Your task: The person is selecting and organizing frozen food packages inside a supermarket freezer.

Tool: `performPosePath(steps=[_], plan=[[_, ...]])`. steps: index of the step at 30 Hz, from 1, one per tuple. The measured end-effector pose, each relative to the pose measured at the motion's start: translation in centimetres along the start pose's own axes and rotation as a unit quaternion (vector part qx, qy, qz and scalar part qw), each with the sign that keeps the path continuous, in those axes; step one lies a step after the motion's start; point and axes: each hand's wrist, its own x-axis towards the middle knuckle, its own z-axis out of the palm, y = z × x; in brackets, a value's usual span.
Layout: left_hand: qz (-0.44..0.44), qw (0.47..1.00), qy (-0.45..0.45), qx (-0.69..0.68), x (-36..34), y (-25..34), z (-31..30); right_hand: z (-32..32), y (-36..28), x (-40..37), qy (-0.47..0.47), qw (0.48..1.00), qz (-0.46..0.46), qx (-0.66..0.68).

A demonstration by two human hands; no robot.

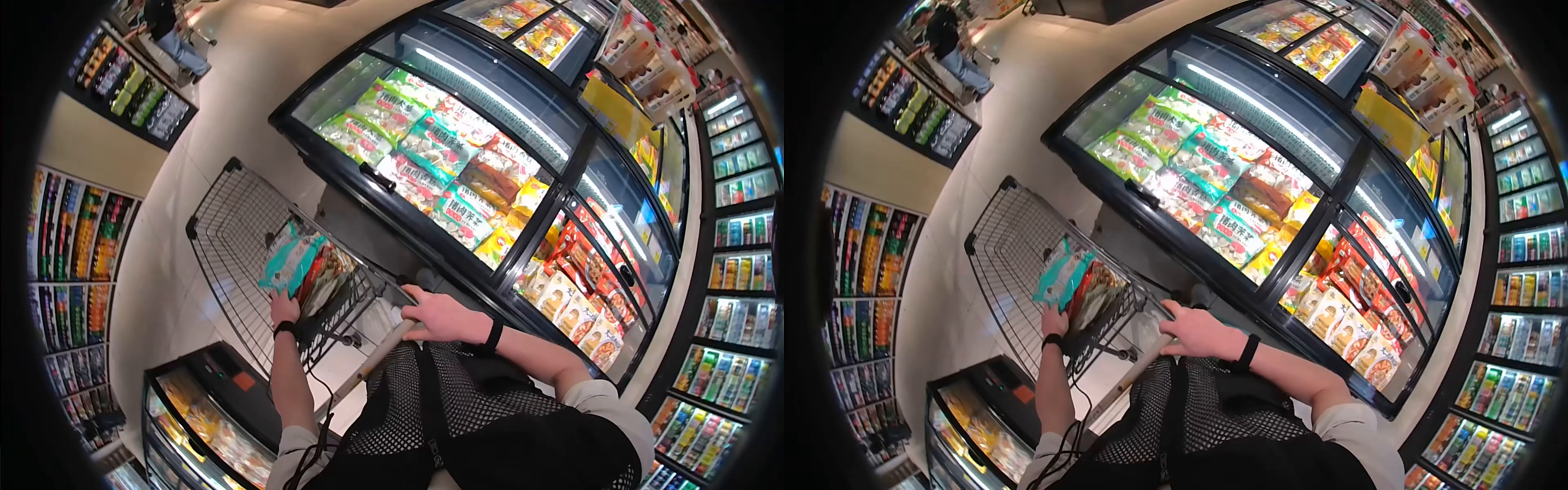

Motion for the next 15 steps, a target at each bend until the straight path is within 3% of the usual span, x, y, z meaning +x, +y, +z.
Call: performPosePath(steps=[4, 12, 15], plan=[[-0.025, 0.999, -0.04, 0.016, 1.9, 1.1, -0.7, -1.0, 1.4, 1.8, -0.055, 0.998, -0.03, -0.01], [-0.031, 0.999, -0.018, -0.036, 1.7, 2.2, -1.5, -3.4, 2.3, 4.5, -0.143, 0.989, -0.04, -0.003], [-0.042, 0.998, -0.018, -0.04, 2.1, 1.7, -1.2, -6.4, 4.2, 7.6, -0.19, 0.968, -0.04, 0.157]])
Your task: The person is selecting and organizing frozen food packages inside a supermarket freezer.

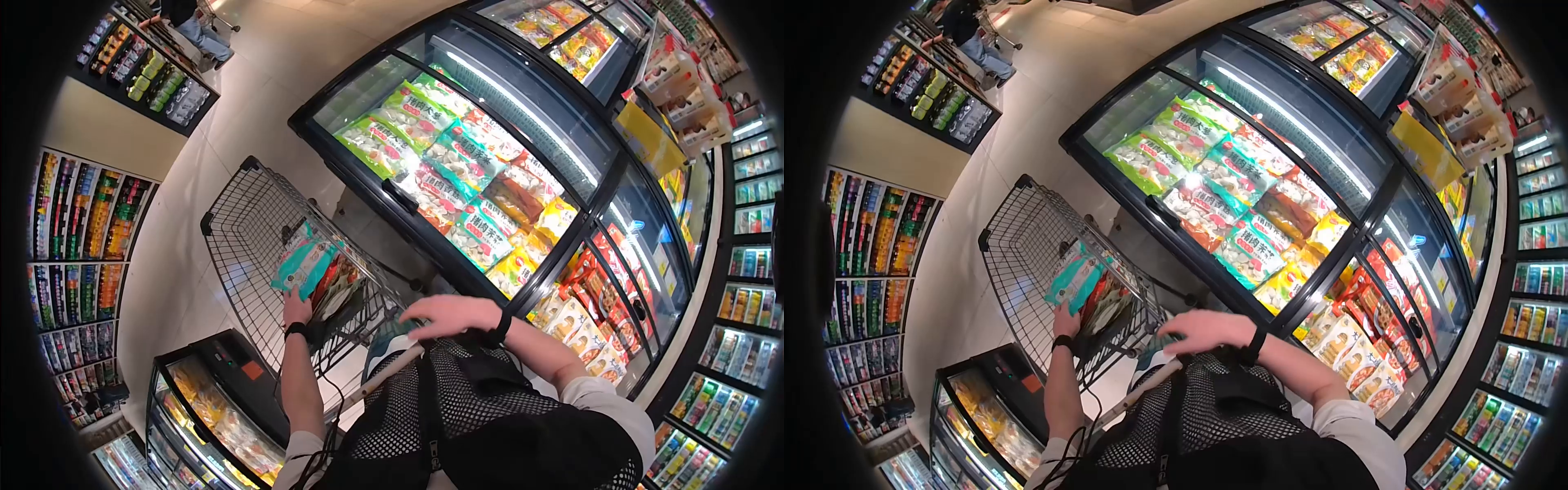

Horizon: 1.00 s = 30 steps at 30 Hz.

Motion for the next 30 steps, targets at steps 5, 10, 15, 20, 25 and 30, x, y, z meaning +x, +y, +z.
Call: performPosePath(steps=[5, 10, 15, 20, 25, 30], plan=[[-0.025, 1.0, -0.008, 0.011, 1.8, -0.8, -0.6, -6.4, 3.0, 5.9, 0.341, 0.932, 0.12, -0.039], [-0.036, 0.999, -0.009, 0.013, 3.3, -0.9, -1.0, -9.4, 9.1, 12.7, 0.469, 0.823, 0.165, -0.275], [-0.055, 0.998, -0.042, -0.004, 4.5, -2.1, -2.1, -10.0, 10.1, 15.3, 0.47, 0.792, 0.179, -0.345], [-0.033, 0.999, -0.029, -0.009, 6.7, -3.8, -2.8, -9.9, 9.8, 14.7, 0.45, 0.794, 0.222, -0.344], [-0.01, 0.999, 0.002, -0.052, 8.5, -5.5, -3.6, -9.1, 8.8, 13.8, 0.441, 0.781, 0.234, -0.376], [0.071, 0.989, 0.097, -0.085, 9.9, -6.5, -6.0, -9.6, 9.6, 13.9, 0.414, 0.785, 0.193, -0.418]])
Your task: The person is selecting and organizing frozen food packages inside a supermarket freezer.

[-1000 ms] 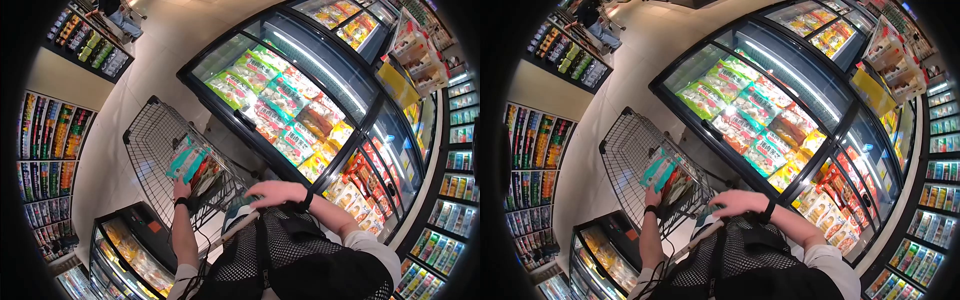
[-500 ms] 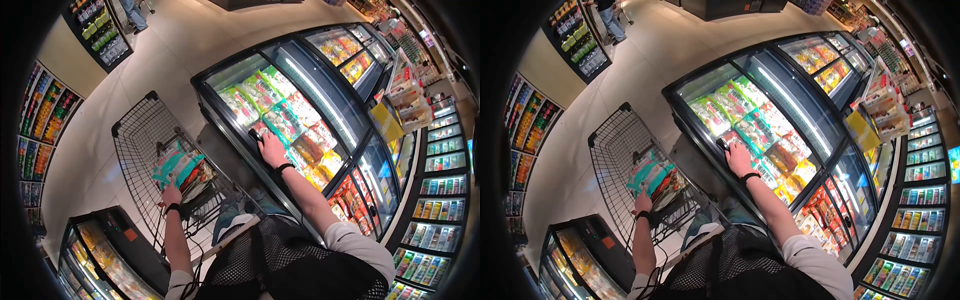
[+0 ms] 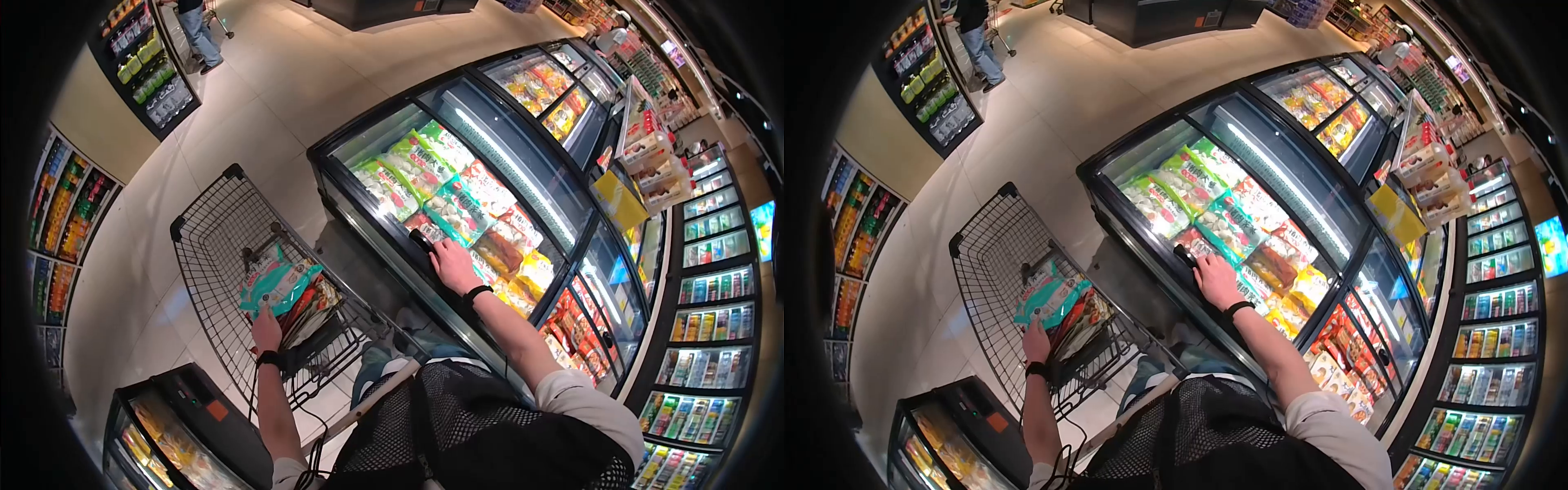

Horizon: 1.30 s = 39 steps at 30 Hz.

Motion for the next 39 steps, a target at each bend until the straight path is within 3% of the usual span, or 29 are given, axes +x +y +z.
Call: performPosePath(steps=[6, 9, 12, 16, 17, 18, 20, 23, 26, 28, 30, 31, 32, 33, 34, 36, 38, 39], plan=[[-0.029, 0.997, 0.073, -0.025, 0.6, 6.2, -6.0, 0.3, 2.0, 0.4, 0.033, 0.999, -0.028, -0.014], [0.016, 0.991, 0.124, 0.038, 0.2, 10.3, -10.2, 0.3, 5.4, 1.6, 0.043, 0.999, -0.022, -0.016], [0.125, 0.966, 0.221, 0.039, -1.5, 15.0, -15.8, -0.5, 9.6, 3.0, 0.081, 0.996, -0.015, -0.041], [0.209, 0.934, 0.236, 0.167, -4.8, 19.0, -19.9, -0.7, 16.0, 5.7, 0.088, 0.992, 0.071, -0.047], [0.19, 0.922, 0.282, 0.183, -4.6, 16.8, -20.3, -0.8, 17.6, 6.6, 0.084, 0.99, 0.094, -0.063], [0.098, 0.953, 0.286, 0.004, -5.4, 17.6, -21.6, -0.7, 19.2, 7.1, 0.076, 0.987, 0.116, -0.078], [0.194, 0.915, 0.346, 0.076, -7.5, 18.8, -25.6, -0.6, 22.1, 8.6, 0.097, 0.981, 0.136, -0.102], [0.141, 0.945, 0.296, 0.01, -11.5, 22.8, -30.6, -0.9, 25.4, 10.7, 0.086, 0.974, 0.187, -0.094], [0.097, 0.939, 0.313, -0.101, -15.0, 26.6, -33.4, -0.5, 27.5, 12.1, 0.105, 0.964, 0.224, -0.097], [0.163, 0.938, 0.307, -0.021, -17.1, 29.6, -35.9, -1.4, 27.1, 12.6, 0.101, 0.958, 0.259, -0.076], [0.21, 0.926, 0.313, 0.0, -18.2, 33.6, -36.1, -2.9, 23.9, 11.9, 0.171, 0.968, 0.182, -0.005], [0.23, 0.925, 0.304, 0.002, -18.7, 35.9, -35.8, -3.9, 21.2, 11.0, 0.179, 0.968, 0.131, 0.112], [0.249, 0.923, 0.294, 0.005, -19.0, 38.5, -35.2, -4.7, 18.5, 9.7, 0.152, 0.954, 0.085, 0.244], [0.267, 0.921, 0.283, 0.008, -19.2, 40.4, -34.5, -5.7, 15.3, 7.7, 0.052, 0.917, 0.03, 0.394], [0.27, 0.922, 0.276, -0.019, -19.4, 41.6, -33.7, -6.6, 12.1, 5.6, -0.075, 0.847, -0.03, 0.526], [0.278, 0.922, 0.26, -0.072, -19.3, 43.1, -31.8, -7.4, 7.0, 0.9, -0.307, 0.642, -0.155, 0.685], [0.249, 0.929, 0.207, -0.177, -18.8, 42.4, -30.3, -6.7, 3.6, -3.5, -0.404, 0.474, -0.198, 0.757], [0.221, 0.934, 0.16, -0.232, -18.7, 41.5, -30.3, -7.0, 2.8, -5.2, -0.412, 0.445, -0.176, 0.775]])
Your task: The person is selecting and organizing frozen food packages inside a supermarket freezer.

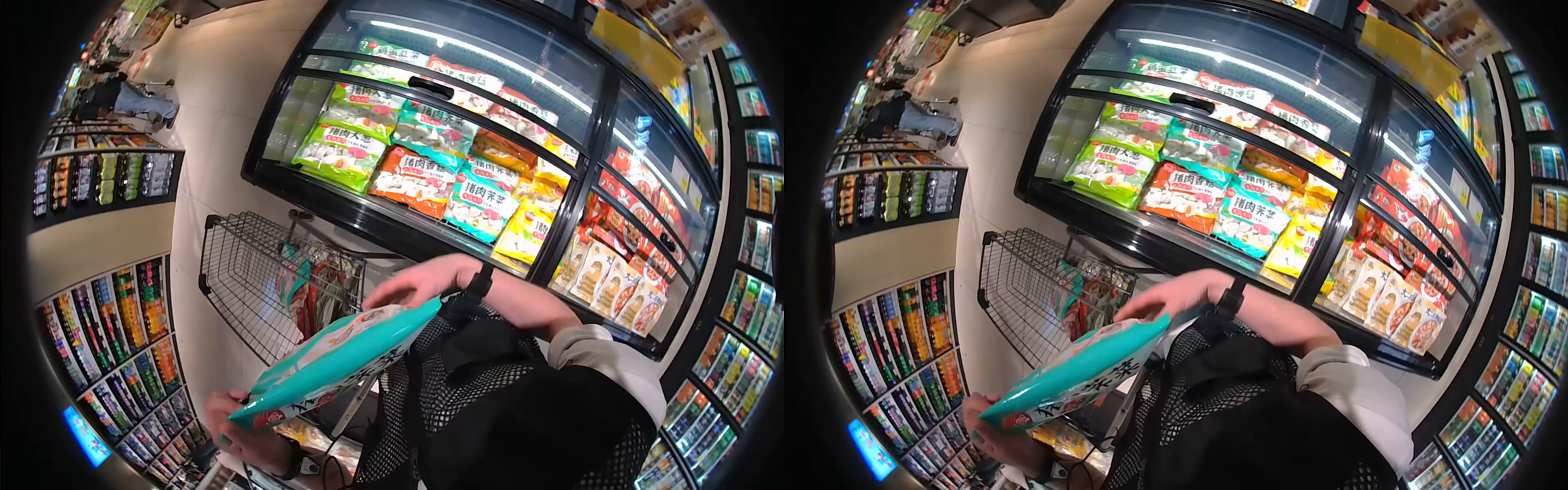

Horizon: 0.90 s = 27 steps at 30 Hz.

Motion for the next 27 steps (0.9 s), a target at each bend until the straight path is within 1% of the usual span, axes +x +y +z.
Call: performPosePath(steps=[1, 3, 4, 6, 8, 9, 10, 11, 12, 13, 15, 16, 19, 20, 22, 23, 24, 27], plan=[[-0.048, 0.997, -0.026, -0.055, -0.3, -0.8, 0.0, 1.4, 0.6, -0.4, 0.004, 0.999, 0.004, 0.041], [-0.069, 0.989, -0.003, -0.127, 0.0, -1.7, 2.9, 1.8, 1.0, -0.8, -0.004, 0.994, 0.025, 0.103], [-0.106, 0.976, -0.001, -0.19, 0.1, -1.4, 4.6, 1.2, 0.3, -1.8, -0.006, 0.993, 0.075, 0.088], [-0.188, 0.93, -0.012, -0.316, 0.1, -2.4, 5.4, 2.1, -1.8, -2.3, 0.047, 0.979, 0.165, 0.107], [-0.239, 0.912, -0.052, -0.329, 0.3, -1.3, 6.9, 0.9, 1.0, -2.3, 0.061, 0.988, 0.112, 0.083], [-0.264, 0.903, -0.065, -0.333, 0.3, -0.8, 7.1, 0.7, 0.9, -2.8, 0.08, 0.985, 0.108, 0.107], [-0.224, 0.87, -0.14, -0.415, 0.0, -3.8, 6.2, 0.6, 0.9, -3.4, 0.098, 0.981, 0.103, 0.13], [-0.251, 0.861, -0.124, -0.425, 0.1, -2.0, 6.9, 0.7, 0.9, -3.9, 0.116, 0.977, 0.097, 0.153], [-0.244, 0.857, -0.128, -0.435, 0.2, -1.9, 6.9, 0.5, 0.9, -4.7, 0.139, 0.967, 0.115, 0.178], [-0.236, 0.851, -0.136, -0.449, 0.1, -1.9, 6.8, -0.1, 3.1, -5.2, 0.116, 0.962, 0.066, 0.238], [-0.216, 0.865, -0.156, -0.426, -0.1, -0.8, 7.4, 0.7, 2.3, -5.9, 0.14, 0.93, 0.004, 0.339], [-0.205, 0.867, -0.173, -0.419, -0.1, -0.6, 7.8, 0.4, 2.7, -6.2, 0.15, 0.938, -0.002, 0.311], [-0.272, 0.885, -0.258, -0.277, -0.9, -3.0, 8.4, 0.4, 2.3, -7.2, 0.174, 0.904, -0.018, 0.391], [-0.261, 0.86, -0.279, -0.337, -1.4, -4.2, 8.9, 0.6, 2.3, -7.4, 0.177, 0.894, -0.041, 0.411], [-0.33, 0.85, -0.295, -0.287, -3.1, -6.8, 10.0, 0.5, 3.4, -8.3, 0.195, 0.875, -0.053, 0.44], [-0.362, 0.842, -0.303, -0.262, -3.4, -7.1, 10.7, 0.4, 3.8, -8.8, 0.205, 0.866, -0.059, 0.453], [-0.32, 0.851, -0.308, -0.281, -3.9, -6.8, 11.4, 0.7, 4.3, -9.3, 0.223, 0.853, -0.083, 0.465], [-0.343, 0.867, -0.273, -0.235, -4.3, -6.5, 13.2, 1.2, 4.6, -9.8, 0.216, 0.847, -0.109, 0.473]])
